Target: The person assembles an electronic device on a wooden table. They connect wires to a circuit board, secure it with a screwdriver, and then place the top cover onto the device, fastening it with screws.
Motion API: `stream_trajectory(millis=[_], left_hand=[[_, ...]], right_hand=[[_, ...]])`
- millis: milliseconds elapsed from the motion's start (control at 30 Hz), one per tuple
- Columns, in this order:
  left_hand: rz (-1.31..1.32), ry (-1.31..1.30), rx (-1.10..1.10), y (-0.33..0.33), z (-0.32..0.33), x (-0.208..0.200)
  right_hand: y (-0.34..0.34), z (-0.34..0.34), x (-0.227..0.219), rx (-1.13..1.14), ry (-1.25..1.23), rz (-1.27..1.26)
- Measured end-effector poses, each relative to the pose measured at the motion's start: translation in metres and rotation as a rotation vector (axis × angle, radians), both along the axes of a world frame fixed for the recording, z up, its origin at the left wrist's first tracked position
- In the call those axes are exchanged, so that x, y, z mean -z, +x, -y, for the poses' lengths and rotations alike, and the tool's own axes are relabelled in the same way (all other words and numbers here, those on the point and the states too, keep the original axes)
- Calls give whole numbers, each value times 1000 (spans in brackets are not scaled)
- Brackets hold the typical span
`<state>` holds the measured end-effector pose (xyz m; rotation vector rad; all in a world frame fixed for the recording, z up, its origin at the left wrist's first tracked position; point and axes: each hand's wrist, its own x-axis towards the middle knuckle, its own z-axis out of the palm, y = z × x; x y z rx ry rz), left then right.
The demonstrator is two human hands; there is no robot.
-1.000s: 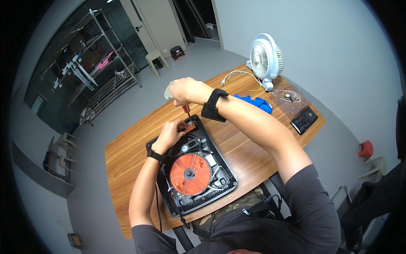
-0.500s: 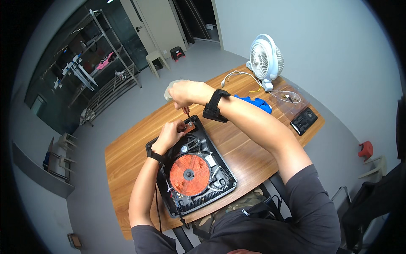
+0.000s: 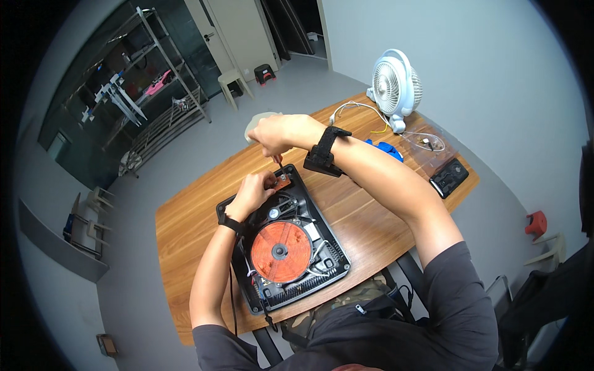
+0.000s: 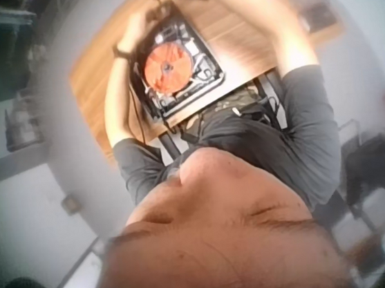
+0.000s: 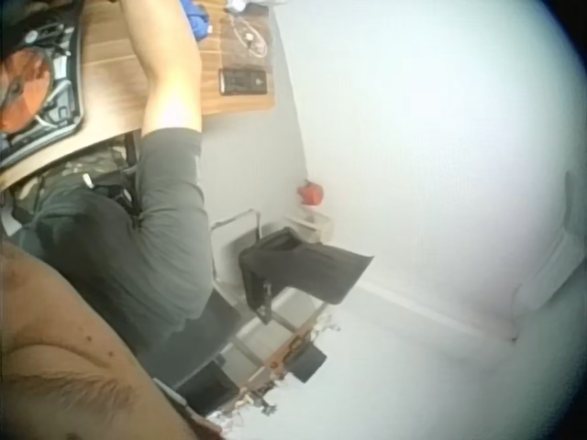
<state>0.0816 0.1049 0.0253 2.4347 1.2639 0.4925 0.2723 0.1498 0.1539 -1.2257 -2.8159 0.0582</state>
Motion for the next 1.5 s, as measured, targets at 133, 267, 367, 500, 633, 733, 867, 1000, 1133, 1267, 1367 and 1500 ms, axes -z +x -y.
stream_trajectory(millis=[133, 267, 367, 500, 633, 733, 867, 1000, 1133, 1267, 1367, 1500], left_hand=[[61, 16, -4, -2, 0, 5], [57, 34, -7, -2, -1, 6], [65, 37, -1, -2, -2, 7], [51, 18, 1, 0, 3, 0], [47, 6, 2, -8, -5, 8], [15, -10, 7, 1, -2, -2], [2, -27, -8, 1, -2, -3], [3, -16, -25, -2, -3, 0], [7, 9, -2, 0, -4, 1], [-1, 3, -6, 1, -2, -2], [-7, 1, -15, 1, 0, -5], [-26, -3, -17, 3, -2, -2]], right_hand=[[-4, 2, 1, 78, -13, -36], [-10, 8, -3, 164, 25, -34], [-11, 7, -4, 130, -1, -21], [0, 11, -10, 27, -94, -14], [-1, 17, -19, 151, -120, 43], [1, 8, -15, 161, -105, 27], [-6, 7, -14, 220, -137, 35], [-9, 9, -15, 209, -104, 67], [9, 8, -12, -36, 74, -22], [12, 6, -6, -79, 34, 21], [9, 6, -7, -46, -28, -7], [3, -2, 4, -9, 31, -34]])
